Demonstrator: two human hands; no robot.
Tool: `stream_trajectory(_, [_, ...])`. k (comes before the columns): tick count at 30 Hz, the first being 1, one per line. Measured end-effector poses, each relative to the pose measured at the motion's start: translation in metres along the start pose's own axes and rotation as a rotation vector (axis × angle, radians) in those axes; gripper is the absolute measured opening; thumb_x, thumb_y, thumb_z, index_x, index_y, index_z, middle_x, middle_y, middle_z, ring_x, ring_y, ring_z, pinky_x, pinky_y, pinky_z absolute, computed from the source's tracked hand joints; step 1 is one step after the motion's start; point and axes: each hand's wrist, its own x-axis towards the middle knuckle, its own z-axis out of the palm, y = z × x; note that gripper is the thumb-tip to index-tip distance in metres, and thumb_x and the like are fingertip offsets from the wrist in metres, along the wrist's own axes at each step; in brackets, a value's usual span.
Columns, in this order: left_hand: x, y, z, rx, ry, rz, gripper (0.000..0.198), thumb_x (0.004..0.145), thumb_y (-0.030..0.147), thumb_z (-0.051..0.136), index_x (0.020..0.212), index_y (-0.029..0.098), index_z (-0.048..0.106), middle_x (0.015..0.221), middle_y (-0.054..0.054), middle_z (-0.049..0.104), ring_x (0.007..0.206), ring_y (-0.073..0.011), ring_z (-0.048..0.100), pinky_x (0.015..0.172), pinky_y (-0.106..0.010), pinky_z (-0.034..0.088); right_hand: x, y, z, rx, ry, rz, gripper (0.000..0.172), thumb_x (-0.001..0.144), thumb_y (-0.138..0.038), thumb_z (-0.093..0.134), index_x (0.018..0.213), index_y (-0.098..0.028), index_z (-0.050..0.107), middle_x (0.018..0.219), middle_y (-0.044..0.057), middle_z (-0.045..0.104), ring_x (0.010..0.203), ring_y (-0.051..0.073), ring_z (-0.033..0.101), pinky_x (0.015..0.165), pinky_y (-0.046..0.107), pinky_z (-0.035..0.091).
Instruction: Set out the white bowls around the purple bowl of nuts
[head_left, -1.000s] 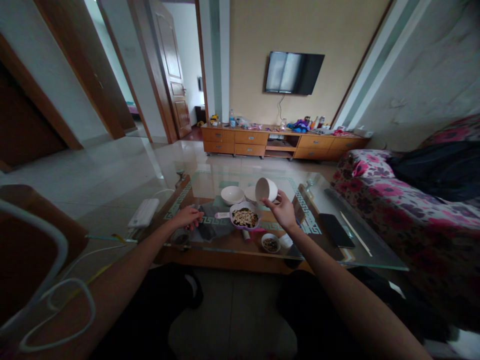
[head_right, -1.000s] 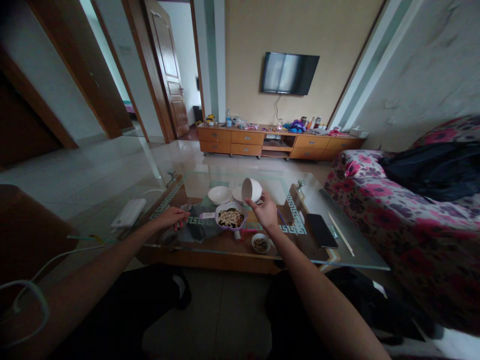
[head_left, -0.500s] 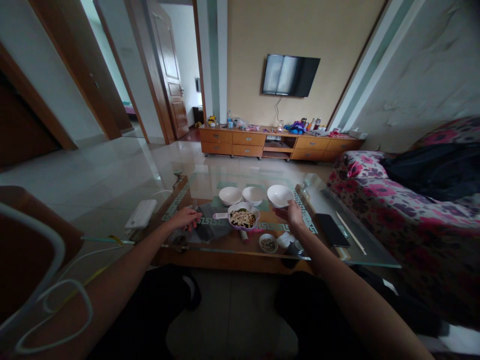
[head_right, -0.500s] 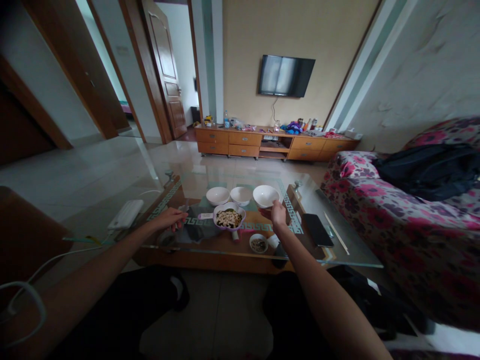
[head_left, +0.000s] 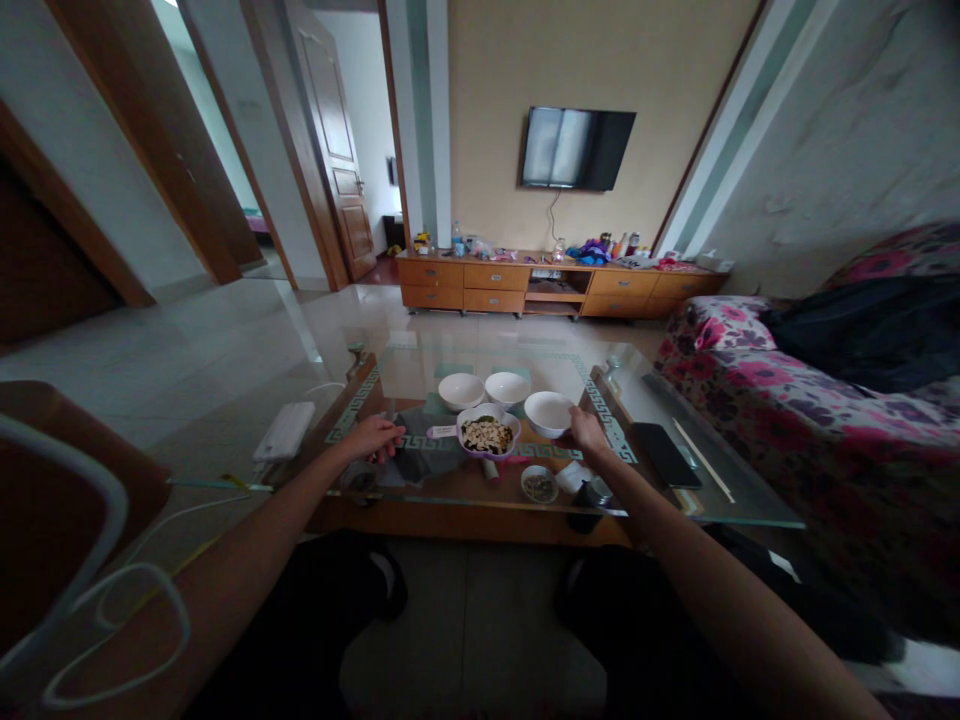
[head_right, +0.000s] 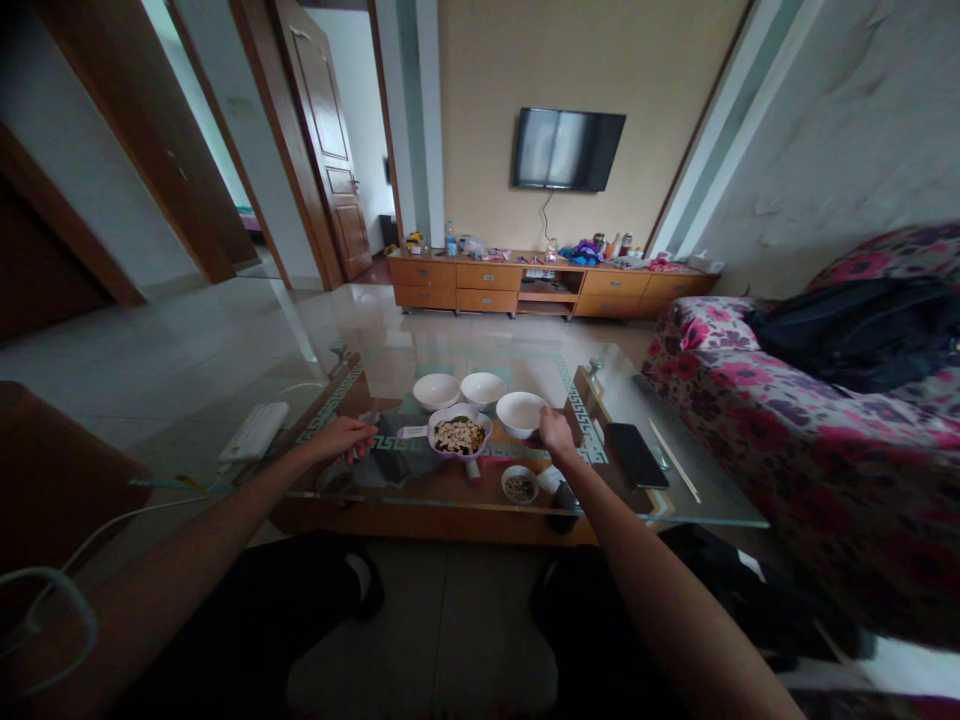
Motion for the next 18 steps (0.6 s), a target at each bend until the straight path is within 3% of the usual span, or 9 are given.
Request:
stream_trajectory(6, [-0.0010, 0.0013, -0.0001, 0.008, 0.002, 0.000, 0.042, 0.094, 0.055, 0.058, 0.081, 0.015, 0.063, 0.069, -0.007, 0.068, 0.048, -0.0162, 0.058, 0.040, -0.024, 0.033, -0.0074, -0.0008, 0.0019, 0.000, -0.042, 0.004, 0.034, 0.111, -0.035, 0.044, 0.124, -0.012, 0.065, 0.070, 0.005, 0.068, 0.051, 0.019, 0.068, 0.054, 0.028, 0.062])
stream_trajectory(18, [0.0051, -0.0054, 0.0000, 0.010, -0.006, 0.006, 0.046, 0.091, 0.062, 0.060, 0.081, 0.017, 0.062, 0.070, -0.007, 0.068, 0.049, -0.0158, 0.058, 0.041, -0.024, 0.033, -0.0055, 0.0038, 0.0026, -0.057, -0.033, -0.065, 0.040, 0.110, -0.042, 0.045, 0.123, -0.011, 0.067, 0.068, 0.006, 0.070, 0.056, 0.021, 0.071, 0.056, 0.030, 0.063])
